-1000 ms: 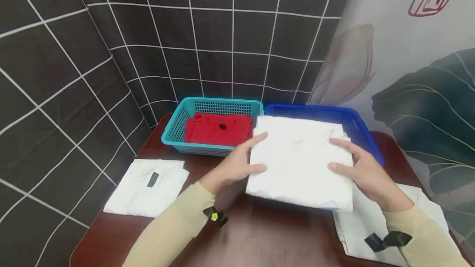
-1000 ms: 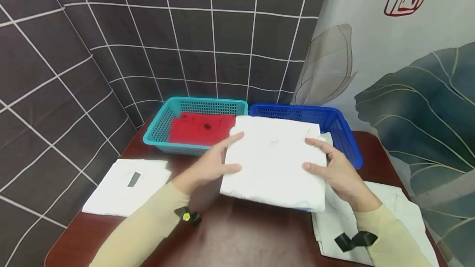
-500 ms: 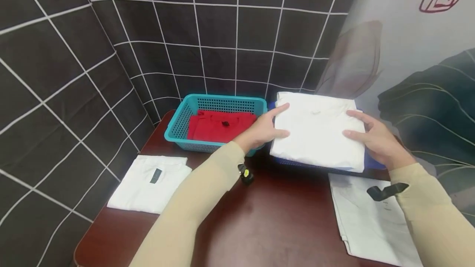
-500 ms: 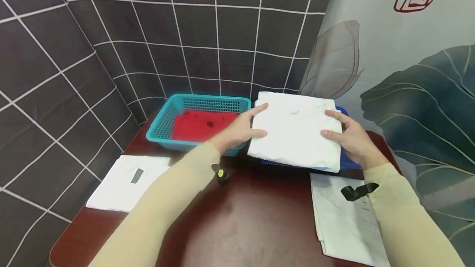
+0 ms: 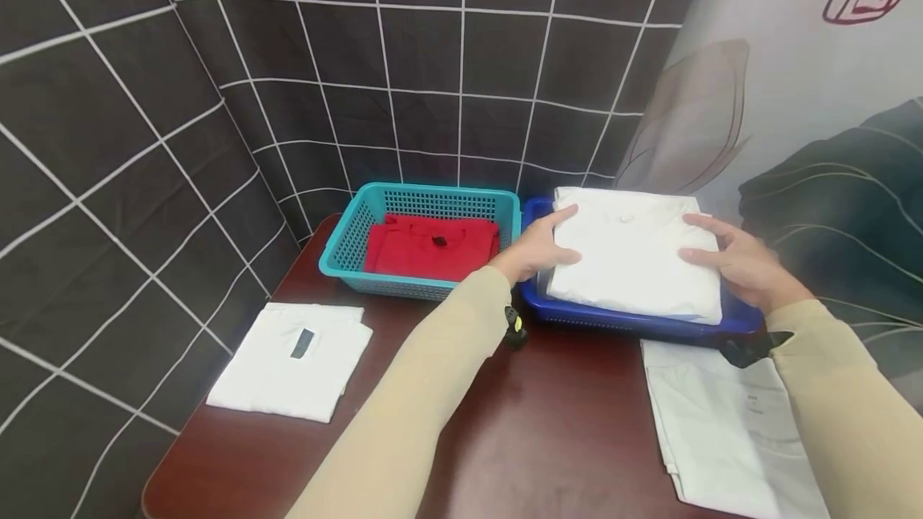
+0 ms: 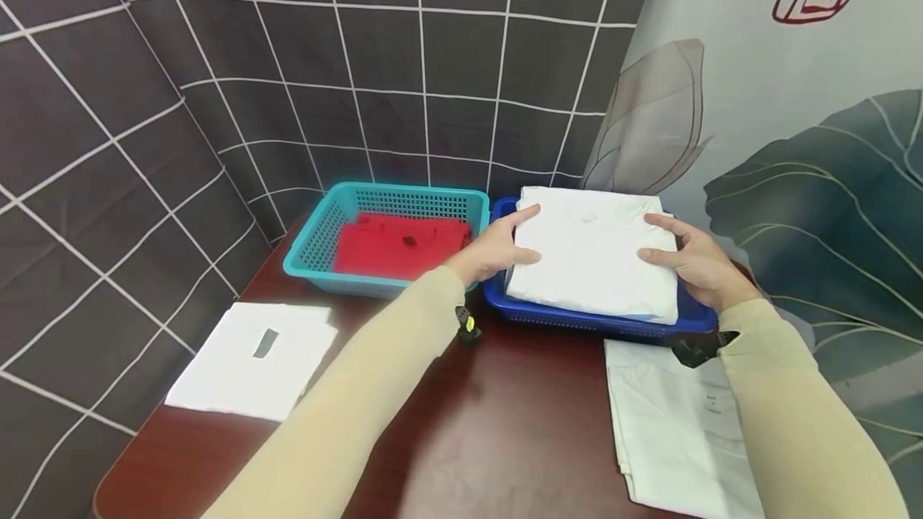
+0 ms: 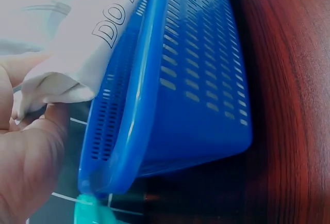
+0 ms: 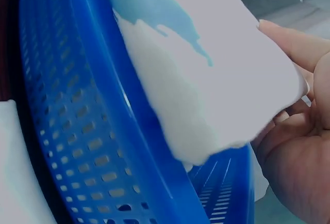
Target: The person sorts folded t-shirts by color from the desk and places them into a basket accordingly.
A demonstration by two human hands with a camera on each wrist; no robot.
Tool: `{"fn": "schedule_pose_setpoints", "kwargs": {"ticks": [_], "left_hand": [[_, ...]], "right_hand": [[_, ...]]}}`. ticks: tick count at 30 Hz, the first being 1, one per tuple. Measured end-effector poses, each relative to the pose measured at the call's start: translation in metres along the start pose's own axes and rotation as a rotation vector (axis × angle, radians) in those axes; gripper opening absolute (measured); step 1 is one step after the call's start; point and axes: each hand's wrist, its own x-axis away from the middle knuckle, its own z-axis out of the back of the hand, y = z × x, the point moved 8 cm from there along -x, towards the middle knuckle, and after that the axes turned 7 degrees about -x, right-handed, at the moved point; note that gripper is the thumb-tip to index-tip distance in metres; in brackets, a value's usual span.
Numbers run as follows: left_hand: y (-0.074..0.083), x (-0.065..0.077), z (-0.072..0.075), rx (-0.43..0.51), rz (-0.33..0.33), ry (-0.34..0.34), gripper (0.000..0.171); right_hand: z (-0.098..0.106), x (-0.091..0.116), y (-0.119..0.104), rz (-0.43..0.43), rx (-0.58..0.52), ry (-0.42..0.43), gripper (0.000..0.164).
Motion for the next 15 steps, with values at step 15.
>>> {"fn": "schedule_pose_setpoints", "kwargs": {"ticks": [15], "left_hand": [[-0.018, -0.014, -0.017, -0.031, 0.119, 0.069, 0.091]], "right_hand": [[0.002, -0.026, 0.017, -0.029, 0.078, -0.071, 0.088]]}}
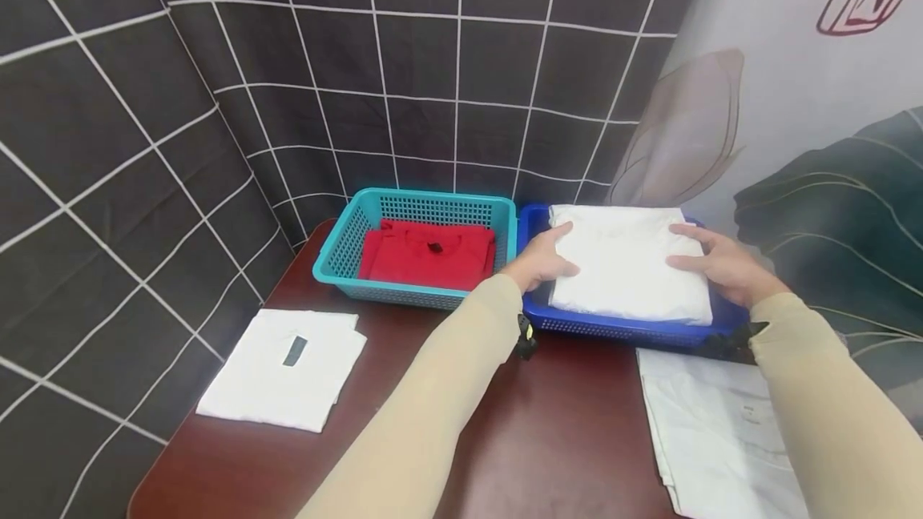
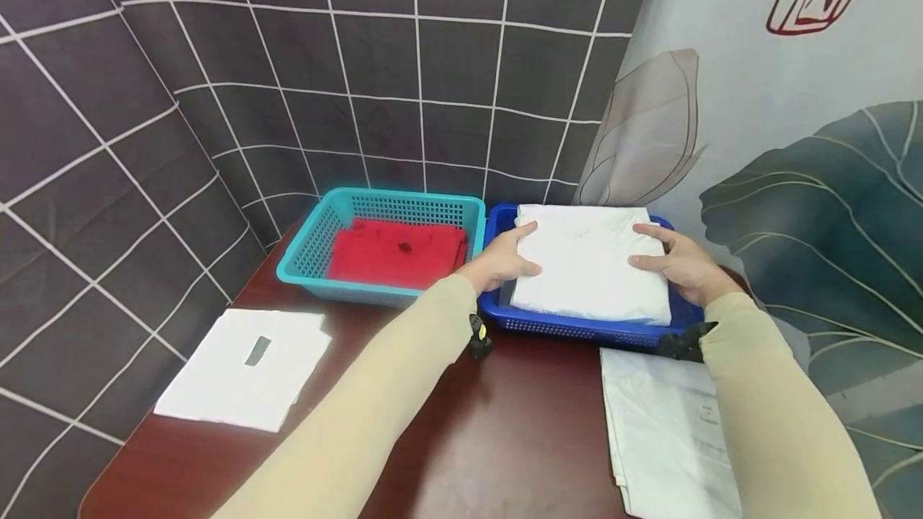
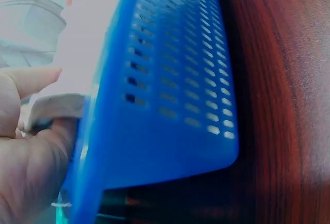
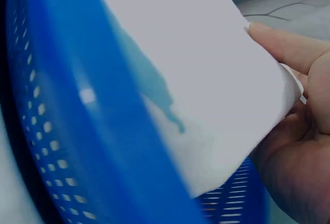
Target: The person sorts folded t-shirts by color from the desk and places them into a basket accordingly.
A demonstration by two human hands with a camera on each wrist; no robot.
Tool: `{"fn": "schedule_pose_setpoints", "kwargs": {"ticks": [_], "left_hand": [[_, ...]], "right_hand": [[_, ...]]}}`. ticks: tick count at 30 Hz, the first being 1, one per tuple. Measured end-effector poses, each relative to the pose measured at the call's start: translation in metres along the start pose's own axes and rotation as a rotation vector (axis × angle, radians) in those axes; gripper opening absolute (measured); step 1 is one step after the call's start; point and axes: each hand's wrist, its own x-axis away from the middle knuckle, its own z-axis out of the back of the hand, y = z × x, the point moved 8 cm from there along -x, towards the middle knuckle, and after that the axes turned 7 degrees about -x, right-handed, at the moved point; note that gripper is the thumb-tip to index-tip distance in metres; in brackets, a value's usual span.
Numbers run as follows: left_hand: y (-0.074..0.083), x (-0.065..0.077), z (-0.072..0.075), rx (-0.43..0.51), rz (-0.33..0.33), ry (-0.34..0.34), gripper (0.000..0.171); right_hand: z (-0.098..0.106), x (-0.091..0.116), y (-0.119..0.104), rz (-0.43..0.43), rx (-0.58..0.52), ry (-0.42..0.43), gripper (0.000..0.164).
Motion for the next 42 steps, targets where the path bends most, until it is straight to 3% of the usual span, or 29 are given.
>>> {"fn": "schedule_pose_setpoints", "kwargs": {"ticks": [7, 15, 21, 25, 31, 37, 42], "left_hand": [[-0.01, 0.0, -0.007, -0.071, 0.087, 0.012, 0.09], [-0.022, 0.001, -0.011, -0.101, 0.235, -0.035, 0.079], [-0.017, 0.003, -0.004, -0.132, 0.313, 0.031, 0.069], [0.002, 0.004, 0.007, -0.145, 0.267, 0.071, 0.062], [0.027, 0.017, 0.027, -0.08, 0.164, 0.045, 0.053], [0.036, 0.042, 0.043, -0.081, 0.076, -0.006, 0.051], [0.042, 0.07, 0.053, -0.128, -0.009, -0.019, 0.049]], "right_hand": [[-0.013, -0.006, 0.016, -0.008, 0.028, 0.005, 0.093], [-0.023, -0.013, 0.025, -0.036, 0.084, 0.001, 0.092], [-0.024, -0.013, 0.025, -0.048, 0.177, 0.029, 0.091], [-0.022, -0.008, 0.017, -0.013, 0.231, 0.077, 0.083], [-0.023, 0.01, -0.006, 0.069, 0.334, 0.146, 0.074], [-0.019, 0.043, -0.026, 0.175, 0.344, 0.216, 0.074], [-0.007, 0.086, -0.032, 0.245, 0.328, 0.297, 0.071]]}}
